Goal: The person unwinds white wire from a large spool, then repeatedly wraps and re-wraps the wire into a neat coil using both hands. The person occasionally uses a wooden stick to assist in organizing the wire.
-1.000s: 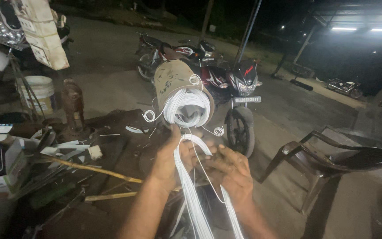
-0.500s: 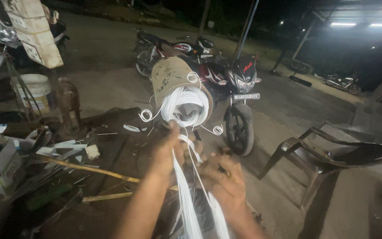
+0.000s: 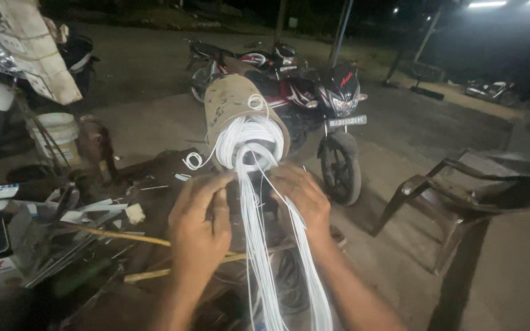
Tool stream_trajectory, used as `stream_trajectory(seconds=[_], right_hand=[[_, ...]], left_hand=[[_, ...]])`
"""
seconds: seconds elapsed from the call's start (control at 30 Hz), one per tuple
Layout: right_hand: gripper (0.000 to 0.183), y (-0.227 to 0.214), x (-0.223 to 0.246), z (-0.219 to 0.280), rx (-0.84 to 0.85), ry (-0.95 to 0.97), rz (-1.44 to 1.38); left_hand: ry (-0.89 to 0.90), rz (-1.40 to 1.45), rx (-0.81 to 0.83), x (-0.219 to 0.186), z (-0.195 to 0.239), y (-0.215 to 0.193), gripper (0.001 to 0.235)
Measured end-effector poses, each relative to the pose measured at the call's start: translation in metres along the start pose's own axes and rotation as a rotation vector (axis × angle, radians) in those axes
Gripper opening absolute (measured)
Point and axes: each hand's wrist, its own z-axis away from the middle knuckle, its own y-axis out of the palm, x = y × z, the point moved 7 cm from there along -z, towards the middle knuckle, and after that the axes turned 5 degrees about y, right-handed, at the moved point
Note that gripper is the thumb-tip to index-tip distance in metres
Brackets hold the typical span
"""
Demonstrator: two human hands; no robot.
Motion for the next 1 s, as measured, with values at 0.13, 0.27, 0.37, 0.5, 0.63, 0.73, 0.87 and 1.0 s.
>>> stream_trajectory(seconds=[0.13, 0.27, 0.37, 0.5, 0.63, 0.73, 0.87, 1.0], right_hand=[[0.024, 0.009, -0.005, -0.001, -0.026, 0.052, -0.018], [0.025, 0.013, -0.002, -0.003, 0.039, 0.047, -0.043], [0.027, 0.017, 0.002, -0.010, 0.039, 0.015, -0.005], [0.030, 0.023, 0.004, -0.016, 0.072, 0.058, 0.100], [0.033, 0.014, 0.011, -0.017, 0.054, 0.055, 0.136], [0.030, 0.007, 0.016, -0.017, 0.070, 0.005, 0.201], [0.028, 0.002, 0.018, -0.020, 0.131, -0.084, 0.269], [0.029, 0.005, 0.011, -0.022, 0.245, -0.133, 0.336]], left_hand=[[0.272, -0.332, 0.259, -0.014, -0.021, 0.000, 0.053], [0.359, -0.530, 0.353, -0.015, -0.034, 0.009, 0.054], [0.329, -0.652, 0.442, -0.005, -0.040, 0.022, 0.042], [0.423, -0.766, 0.505, 0.003, -0.043, 0.022, 0.032], [0.589, -1.019, 0.555, 0.008, -0.040, 0.023, 0.036], [0.615, -1.081, 0.609, 0.010, -0.040, 0.026, 0.040], [0.556, -1.086, 0.787, 0.012, -0.044, 0.033, 0.044], [0.507, -1.077, 0.993, 0.014, -0.048, 0.043, 0.051]])
